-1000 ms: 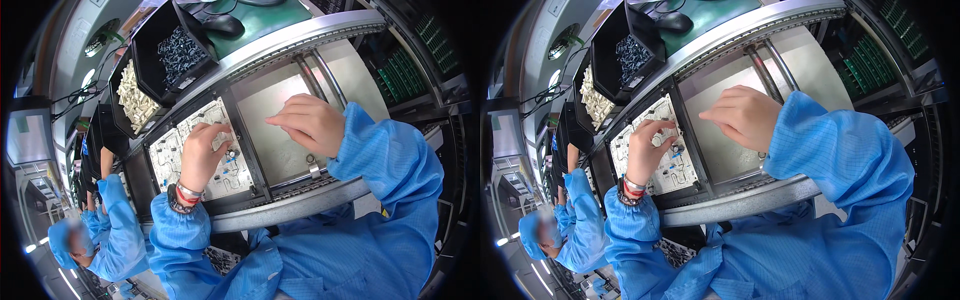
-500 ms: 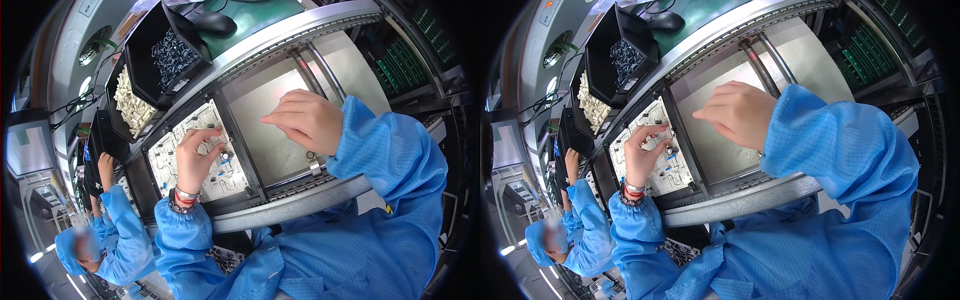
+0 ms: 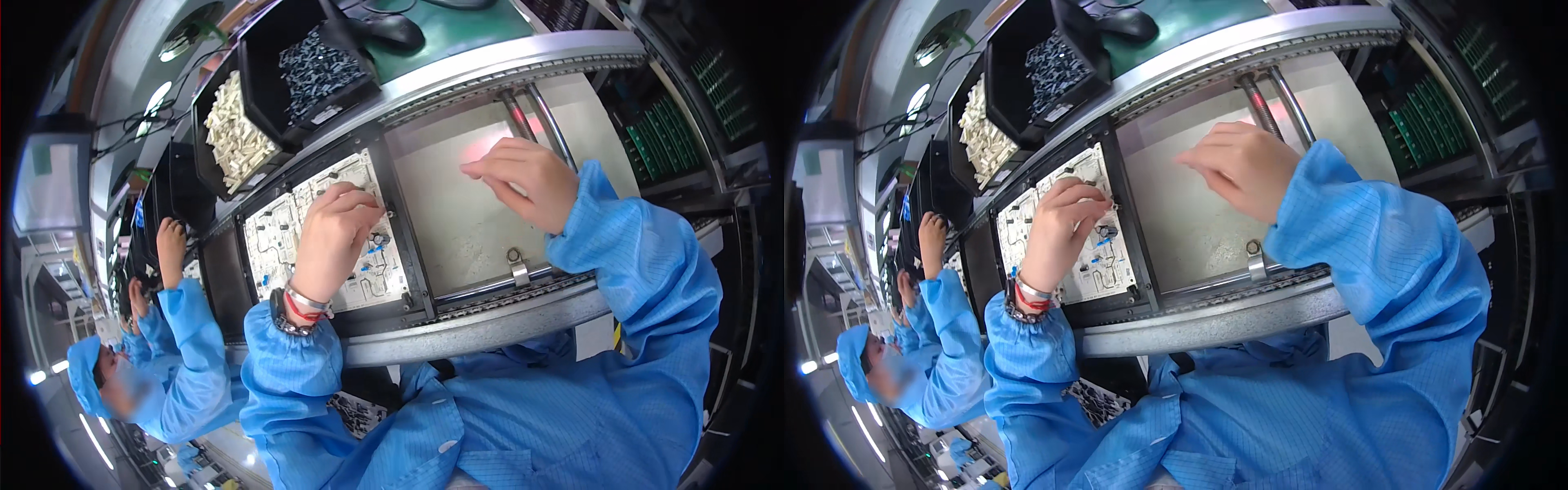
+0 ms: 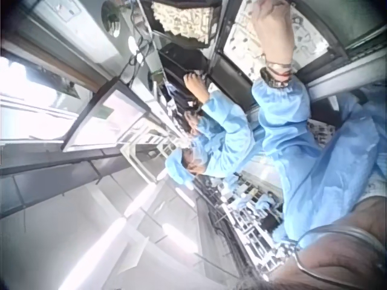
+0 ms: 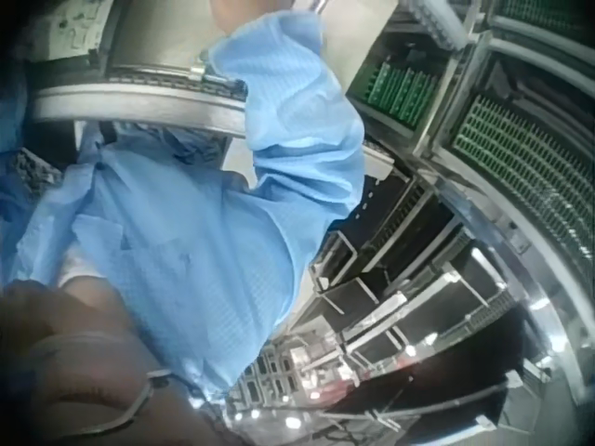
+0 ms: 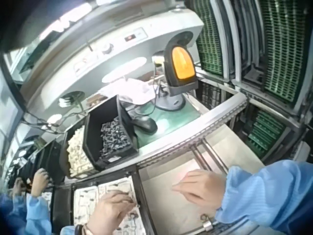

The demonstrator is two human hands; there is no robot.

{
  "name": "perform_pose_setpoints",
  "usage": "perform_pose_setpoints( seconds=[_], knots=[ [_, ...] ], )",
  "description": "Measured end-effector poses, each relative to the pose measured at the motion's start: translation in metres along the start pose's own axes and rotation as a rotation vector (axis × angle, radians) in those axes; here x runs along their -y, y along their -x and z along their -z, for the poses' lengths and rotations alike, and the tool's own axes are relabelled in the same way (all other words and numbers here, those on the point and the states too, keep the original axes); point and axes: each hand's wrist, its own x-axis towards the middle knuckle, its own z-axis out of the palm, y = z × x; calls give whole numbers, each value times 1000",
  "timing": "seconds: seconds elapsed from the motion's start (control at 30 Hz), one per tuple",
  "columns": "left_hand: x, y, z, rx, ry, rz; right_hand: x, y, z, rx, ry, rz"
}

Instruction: The person assembles circuit boards on an assembly line by placing boards into fixture frames, picking electronic components from bins, and inserting them into the boards by hand before sending them down the conveyor.

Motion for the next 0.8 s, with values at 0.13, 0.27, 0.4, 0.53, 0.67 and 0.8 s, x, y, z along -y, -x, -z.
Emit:
perform_pose_setpoints(
  seconds=[0.13, 0.27, 0.4, 0.53, 0.67, 0.8],
  knots=[
    [-7, 15, 18, 104, 105, 147, -13, -1, -4, -3, -32, -99],
    [-27, 75, 50, -128, 220, 312, -17, -4, -21, 79, -80, -189],
    [-47, 176, 65, -499, 181, 609, -23, 8, -19, 164, -204, -397],
    [-61, 307, 40, -757, 183, 1099, -31, 17, -17, 199, -261, -441],
    [-59, 472, -35, -584, -187, 1352, -53, 19, -38, 278, -323, -420],
    [-61, 495, -53, -357, -404, 1370, -49, 16, -37, 313, -252, -452]
  ],
)
